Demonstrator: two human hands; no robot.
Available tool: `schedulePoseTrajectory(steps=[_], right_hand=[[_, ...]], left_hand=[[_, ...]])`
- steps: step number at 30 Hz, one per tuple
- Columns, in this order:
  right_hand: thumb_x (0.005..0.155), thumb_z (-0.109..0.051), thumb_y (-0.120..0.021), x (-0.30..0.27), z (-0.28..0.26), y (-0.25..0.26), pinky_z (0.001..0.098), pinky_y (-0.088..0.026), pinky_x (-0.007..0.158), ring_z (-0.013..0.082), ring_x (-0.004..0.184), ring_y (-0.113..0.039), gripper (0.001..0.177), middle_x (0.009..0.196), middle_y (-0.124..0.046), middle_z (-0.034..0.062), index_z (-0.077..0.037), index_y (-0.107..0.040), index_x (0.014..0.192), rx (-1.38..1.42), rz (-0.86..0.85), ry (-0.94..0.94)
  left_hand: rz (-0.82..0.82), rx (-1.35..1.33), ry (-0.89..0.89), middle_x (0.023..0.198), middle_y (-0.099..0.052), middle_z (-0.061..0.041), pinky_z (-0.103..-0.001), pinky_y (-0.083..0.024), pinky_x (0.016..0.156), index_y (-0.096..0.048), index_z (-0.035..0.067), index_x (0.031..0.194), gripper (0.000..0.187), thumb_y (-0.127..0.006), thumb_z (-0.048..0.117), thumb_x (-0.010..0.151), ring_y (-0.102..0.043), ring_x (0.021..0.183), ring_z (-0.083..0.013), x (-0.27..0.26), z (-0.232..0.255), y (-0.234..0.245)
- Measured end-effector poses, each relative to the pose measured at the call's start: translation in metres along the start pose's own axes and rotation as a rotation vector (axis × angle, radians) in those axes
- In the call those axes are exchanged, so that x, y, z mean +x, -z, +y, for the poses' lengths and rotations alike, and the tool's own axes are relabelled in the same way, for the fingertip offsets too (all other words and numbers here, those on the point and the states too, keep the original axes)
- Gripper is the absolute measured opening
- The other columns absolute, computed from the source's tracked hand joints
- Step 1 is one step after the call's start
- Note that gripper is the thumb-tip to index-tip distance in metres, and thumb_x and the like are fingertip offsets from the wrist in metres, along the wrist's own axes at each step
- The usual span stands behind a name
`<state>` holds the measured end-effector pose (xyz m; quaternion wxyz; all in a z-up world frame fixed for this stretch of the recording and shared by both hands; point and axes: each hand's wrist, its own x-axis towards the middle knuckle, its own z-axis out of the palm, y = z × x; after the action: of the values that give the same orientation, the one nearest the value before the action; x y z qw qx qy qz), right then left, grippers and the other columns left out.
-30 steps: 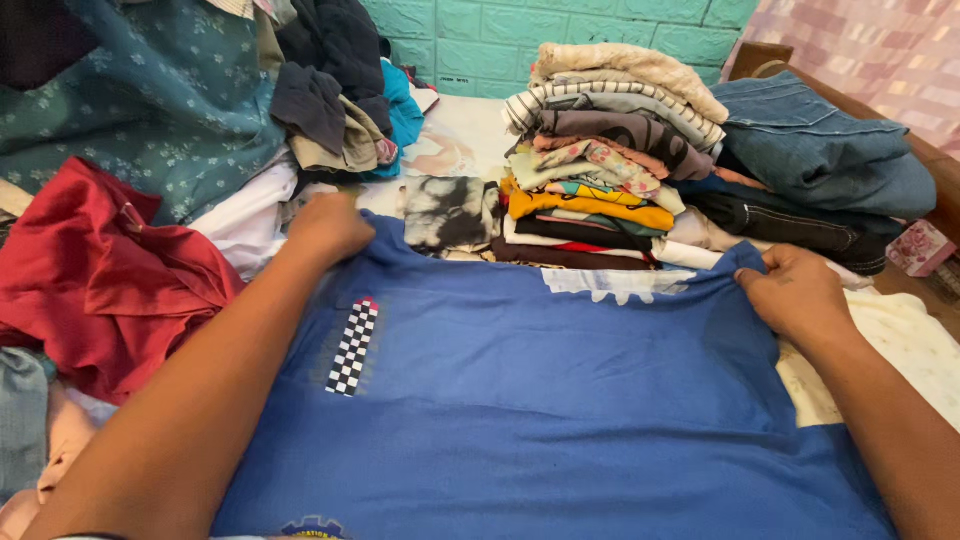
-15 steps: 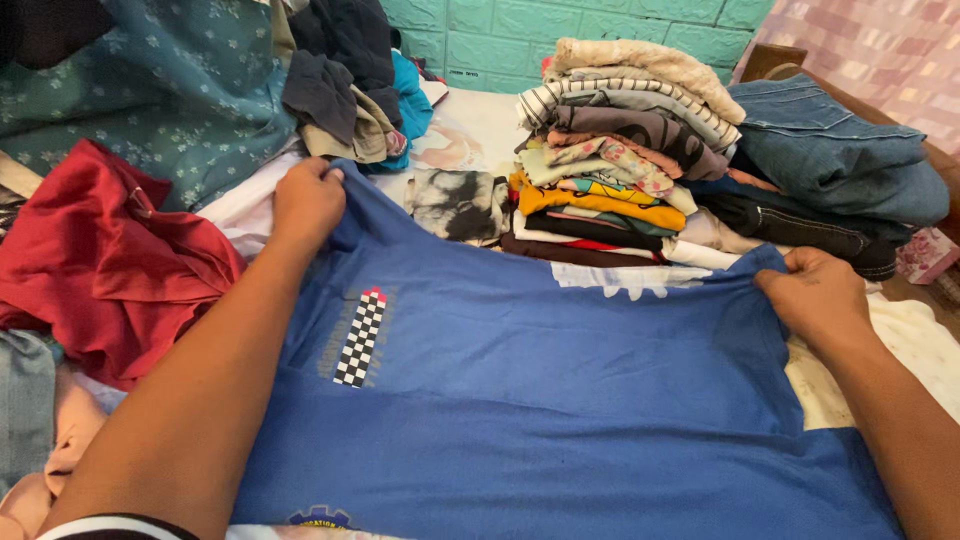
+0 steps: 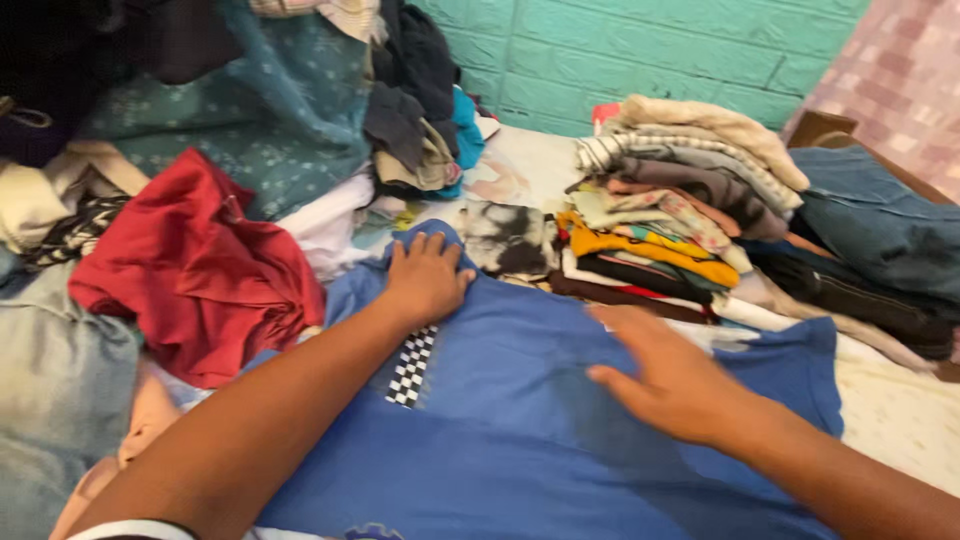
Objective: The person folds a light-colored patterned cloth and places it on a stack. Then the person unfolds a blue t-shirt, smooths it out, and folds it neatly on the bed.
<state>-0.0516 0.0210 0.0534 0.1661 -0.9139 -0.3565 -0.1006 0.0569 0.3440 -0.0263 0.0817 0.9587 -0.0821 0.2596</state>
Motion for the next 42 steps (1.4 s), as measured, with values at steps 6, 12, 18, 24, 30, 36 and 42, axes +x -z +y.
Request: schedulePoseTrajectory(steps=[6, 12, 18, 24, 30, 36, 42], right_hand=[[0.086, -0.030, -0.072, 0.119, -0.025, -0.078, 0.0380, -0.056, 0.090, 0.0281, 0.104, -0.073, 0.051, 0.113, -0.075, 0.0155, -0.006, -0.066, 0.130, 0.283, 0.008, -0.219], [0.085, -0.034, -0.073, 0.203, -0.024, -0.123, 0.0353, -0.058, 0.090, 0.0238, 0.100, -0.077, 0.048, 0.108, -0.079, 0.0122, -0.007, -0.072, 0.125, 0.287, 0.083, -0.371], [0.082, -0.043, -0.075, 0.244, -0.034, -0.142, 0.0344, -0.054, 0.093, 0.0245, 0.105, -0.073, 0.058, 0.112, -0.076, 0.0141, -0.007, -0.069, 0.128, 0.279, 0.067, -0.556], [0.076, -0.030, -0.081, 0.269, -0.024, -0.160, 0.0362, -0.055, 0.083, 0.0245, 0.093, -0.071, 0.049, 0.104, -0.077, 0.0132, 0.001, -0.075, 0.114, 0.575, 0.052, -0.760], [0.075, -0.008, -0.084, 0.282, 0.003, -0.166, 0.0363, -0.049, 0.068, 0.0205, 0.076, -0.060, 0.036, 0.088, -0.067, 0.0088, 0.005, -0.070, 0.106, 0.840, 0.357, -0.746], [0.074, 0.006, -0.071, 0.276, 0.007, -0.164, 0.0329, -0.053, 0.076, 0.0218, 0.089, -0.064, 0.045, 0.101, -0.069, 0.0103, -0.004, -0.066, 0.117, 1.081, 0.369, -0.665], [0.076, 0.011, -0.054, 0.266, 0.009, -0.145, 0.0376, -0.054, 0.085, 0.0235, 0.103, -0.063, 0.069, 0.125, -0.062, 0.0119, -0.013, -0.052, 0.140, 1.344, 0.323, -0.763]], left_hand=[[-0.435, -0.115, 0.352, 0.131, -0.064, -0.022, -0.045, -0.051, 0.101, -0.069, 0.002, 0.124, 0.070, -0.079, 0.054, 0.079, -0.064, 0.118, -0.0363, 0.041, -0.091, 0.011], [-0.137, -0.753, 0.505, 0.099, -0.078, -0.021, -0.039, -0.057, 0.080, -0.075, 0.005, 0.114, 0.036, -0.073, 0.027, 0.086, -0.074, 0.086, -0.0306, 0.054, -0.136, -0.039], [-0.102, -1.355, 0.647, 0.097, -0.076, -0.008, -0.033, -0.053, 0.077, -0.075, 0.008, 0.110, 0.025, -0.065, 0.022, 0.092, -0.068, 0.083, -0.0193, 0.068, -0.141, -0.042], [-0.516, -1.460, 0.584, 0.101, -0.077, -0.010, -0.035, -0.056, 0.079, -0.073, 0.005, 0.112, 0.026, -0.070, 0.017, 0.089, -0.072, 0.085, -0.0221, 0.061, -0.139, -0.024], [-0.266, -1.619, 0.544, 0.100, -0.078, -0.008, -0.033, -0.057, 0.078, -0.073, 0.007, 0.115, 0.027, -0.066, 0.019, 0.092, -0.072, 0.083, -0.0196, 0.068, -0.141, -0.017], [-0.456, -1.228, 0.467, 0.116, -0.072, -0.012, -0.041, -0.053, 0.086, -0.069, 0.006, 0.128, 0.048, -0.070, 0.039, 0.093, -0.066, 0.097, -0.0238, 0.063, -0.137, -0.005], [-1.082, -1.011, 0.527, 0.133, -0.070, -0.013, -0.042, -0.049, 0.104, -0.061, 0.007, 0.136, 0.080, -0.086, 0.043, 0.069, -0.068, 0.117, -0.0295, 0.053, -0.131, 0.027]])
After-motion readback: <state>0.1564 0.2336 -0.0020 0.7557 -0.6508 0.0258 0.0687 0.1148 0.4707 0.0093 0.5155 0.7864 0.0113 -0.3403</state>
